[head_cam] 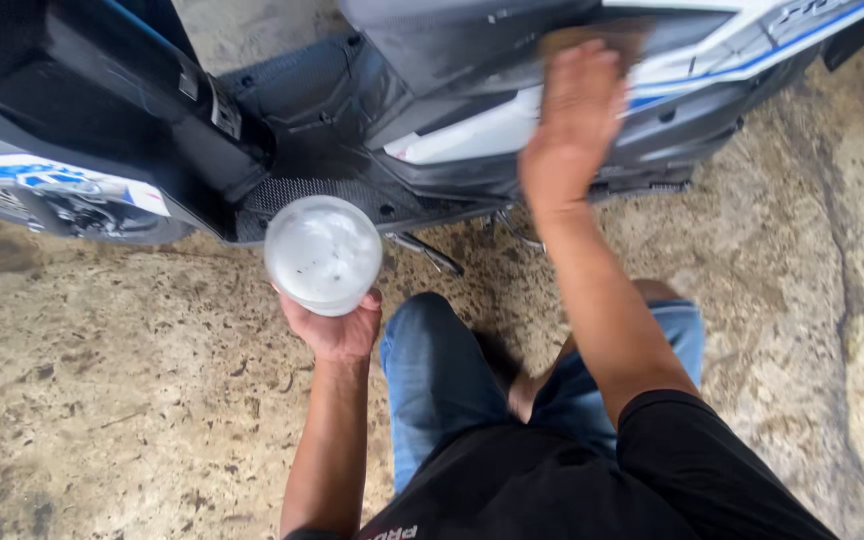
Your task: The person cleans a white and blue motorcycle using a sponge and a container of white cleaning liquid. They wipe the rear wheel, fender, suspension spring, engine casing, and side panels in sequence.
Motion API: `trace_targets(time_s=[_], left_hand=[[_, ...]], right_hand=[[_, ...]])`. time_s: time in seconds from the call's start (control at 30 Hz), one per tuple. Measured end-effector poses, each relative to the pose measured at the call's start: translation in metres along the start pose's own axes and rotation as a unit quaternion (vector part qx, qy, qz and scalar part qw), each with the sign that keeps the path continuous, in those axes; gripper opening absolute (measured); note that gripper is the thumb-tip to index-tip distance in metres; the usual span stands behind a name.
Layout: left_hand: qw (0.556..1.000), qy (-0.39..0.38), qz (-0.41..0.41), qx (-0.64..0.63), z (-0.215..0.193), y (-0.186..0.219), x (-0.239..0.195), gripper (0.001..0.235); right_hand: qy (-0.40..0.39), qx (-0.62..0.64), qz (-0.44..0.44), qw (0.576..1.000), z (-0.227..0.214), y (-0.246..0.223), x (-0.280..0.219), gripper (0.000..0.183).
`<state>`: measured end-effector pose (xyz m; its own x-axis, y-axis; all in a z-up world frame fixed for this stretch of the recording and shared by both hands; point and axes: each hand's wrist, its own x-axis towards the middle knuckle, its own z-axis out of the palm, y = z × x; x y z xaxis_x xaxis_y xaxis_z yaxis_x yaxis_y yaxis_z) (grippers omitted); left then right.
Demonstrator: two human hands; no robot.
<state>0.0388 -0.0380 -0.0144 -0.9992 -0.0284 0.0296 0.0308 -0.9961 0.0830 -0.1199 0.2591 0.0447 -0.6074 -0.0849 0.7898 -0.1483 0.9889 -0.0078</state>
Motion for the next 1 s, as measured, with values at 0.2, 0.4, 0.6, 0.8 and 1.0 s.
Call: trace_targets(time_s=[0.2,0.4,0.6,0.8,1.0], left_hand=[[0.999,-0.002,0.014,0.045,-0.001,-0.009,0.008,0.087],[0.986,0.081,0.037,0.139,0.01,-0.014,-0.008,0.094],[0.985,0.102,0.037,0.136,0.022,-0.02,-0.01,0.097],[0.987,0.06,0.053,0.136,0.024,-0.015,-0.01,0.097],[0.984,0.092,0.083,0.127,0.022,-0.023,-0.003,0.098]], right_hand=[[-0.071,-0.011,-0.277,0.958,0.099,-0.092,0.018,0.06],[-0.006,-0.045,-0.239,0.97,0.062,-0.084,0.034,0.057],[-0.006,-0.025,-0.255,0.967,0.059,-0.095,0.035,0.056],[-0.138,-0.021,-0.34,0.93,0.058,-0.088,0.022,0.053],[-0.118,-0.137,-0.402,0.898,0.101,-0.124,0.014,0.054]])
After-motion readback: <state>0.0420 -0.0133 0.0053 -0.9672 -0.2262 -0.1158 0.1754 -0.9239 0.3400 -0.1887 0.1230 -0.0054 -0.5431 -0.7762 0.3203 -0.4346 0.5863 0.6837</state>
